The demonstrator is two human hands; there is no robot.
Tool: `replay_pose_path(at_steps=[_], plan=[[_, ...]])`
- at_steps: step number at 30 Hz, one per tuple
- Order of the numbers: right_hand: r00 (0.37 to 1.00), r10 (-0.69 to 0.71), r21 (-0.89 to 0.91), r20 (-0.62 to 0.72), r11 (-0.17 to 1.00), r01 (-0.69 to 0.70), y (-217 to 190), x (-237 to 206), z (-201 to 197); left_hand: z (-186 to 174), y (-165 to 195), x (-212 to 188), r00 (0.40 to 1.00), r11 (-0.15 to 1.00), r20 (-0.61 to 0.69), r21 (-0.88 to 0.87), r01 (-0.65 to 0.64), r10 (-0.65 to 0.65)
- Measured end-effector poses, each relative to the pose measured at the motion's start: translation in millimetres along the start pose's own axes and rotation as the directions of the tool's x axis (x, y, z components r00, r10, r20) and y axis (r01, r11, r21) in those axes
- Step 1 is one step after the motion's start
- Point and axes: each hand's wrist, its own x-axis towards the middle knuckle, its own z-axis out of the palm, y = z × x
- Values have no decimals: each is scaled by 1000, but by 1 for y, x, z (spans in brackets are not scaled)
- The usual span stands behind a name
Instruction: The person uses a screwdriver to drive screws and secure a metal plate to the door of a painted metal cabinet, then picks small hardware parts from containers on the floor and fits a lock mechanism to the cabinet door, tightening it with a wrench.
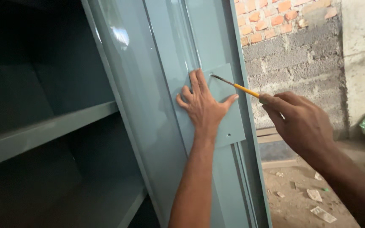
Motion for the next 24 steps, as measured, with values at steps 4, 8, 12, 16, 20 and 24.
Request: replay_pose_path(at_steps=[4,8,12,16,20,24], plan=[[999,-34,-14,-15,999,34,-2,4,-1,3,-6,-1,1000,1000,22,9,-15,15],[984,-5,-136,177,990,30,-3,14,-6,4,-11,-2,996,1000,85,-17,-25,26],[969,-126,-216,213,961,172,-7,22,-15,4,-11,-2,997,1000,68,1,-26,26],[951,-160,-269,263,935,231,-19,29,-21,8,-11,-1,996,1000,89,-11,1,0],[950,-113,-301,290,932,203,-27,34,-25,11,-16,1,999,1000,51,-7,-15,15],[970,-128,-282,208,941,185,-25,34,-27,12,-17,0,1000,999,14,-31,6,-5]])
